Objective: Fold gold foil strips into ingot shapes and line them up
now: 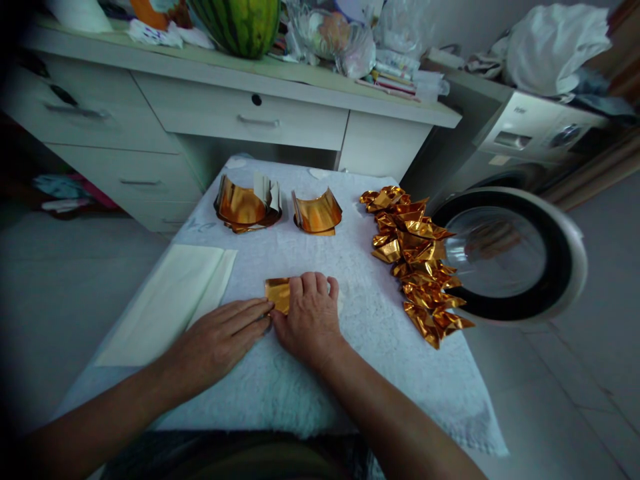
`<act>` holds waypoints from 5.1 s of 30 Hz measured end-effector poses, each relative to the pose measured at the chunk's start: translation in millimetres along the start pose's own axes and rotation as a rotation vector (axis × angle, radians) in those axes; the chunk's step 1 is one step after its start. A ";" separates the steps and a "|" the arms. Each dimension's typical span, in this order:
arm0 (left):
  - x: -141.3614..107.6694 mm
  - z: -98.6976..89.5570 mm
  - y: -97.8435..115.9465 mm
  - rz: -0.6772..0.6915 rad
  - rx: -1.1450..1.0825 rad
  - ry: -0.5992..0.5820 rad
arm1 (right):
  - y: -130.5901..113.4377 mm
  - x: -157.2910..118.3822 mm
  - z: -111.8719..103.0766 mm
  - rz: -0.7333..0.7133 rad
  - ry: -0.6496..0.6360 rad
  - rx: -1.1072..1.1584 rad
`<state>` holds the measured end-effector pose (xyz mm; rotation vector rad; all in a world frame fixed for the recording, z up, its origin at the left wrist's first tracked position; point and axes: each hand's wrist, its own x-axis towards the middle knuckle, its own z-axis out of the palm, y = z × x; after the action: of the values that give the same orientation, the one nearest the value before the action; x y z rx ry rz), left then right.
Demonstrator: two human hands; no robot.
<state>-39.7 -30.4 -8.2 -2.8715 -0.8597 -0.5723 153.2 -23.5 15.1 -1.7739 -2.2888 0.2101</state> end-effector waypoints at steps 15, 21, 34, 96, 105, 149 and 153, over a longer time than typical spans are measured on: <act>-1.5 4.3 -1.4 0.002 0.021 0.022 | 36.5 -14.0 -6.8 0.114 -0.015 0.024; -2.8 1.4 -1.0 0.002 0.018 0.024 | 49.8 -16.6 -7.0 0.129 -0.025 0.043; 9.6 -2.4 8.9 -0.067 0.010 -0.070 | 72.6 -20.0 -6.6 0.147 0.043 0.149; 53.8 0.5 -7.5 -0.386 -0.231 -0.175 | 61.8 10.2 -11.1 -0.151 -0.049 0.322; 53.4 -4.9 -8.0 -0.401 -0.266 -0.212 | 59.9 11.3 -13.9 -0.110 -0.043 0.304; 57.0 -16.4 -10.5 -0.618 -0.182 -0.416 | 60.0 8.3 -4.9 -0.026 0.014 0.294; 55.5 -13.9 -10.4 -0.598 -0.152 -0.411 | 60.6 8.5 -3.9 -0.034 0.019 0.280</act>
<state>-7.1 4.0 25.4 -2.8842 -1.8373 -0.0694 208.7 0.0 4.1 -1.5881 -2.1509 0.4804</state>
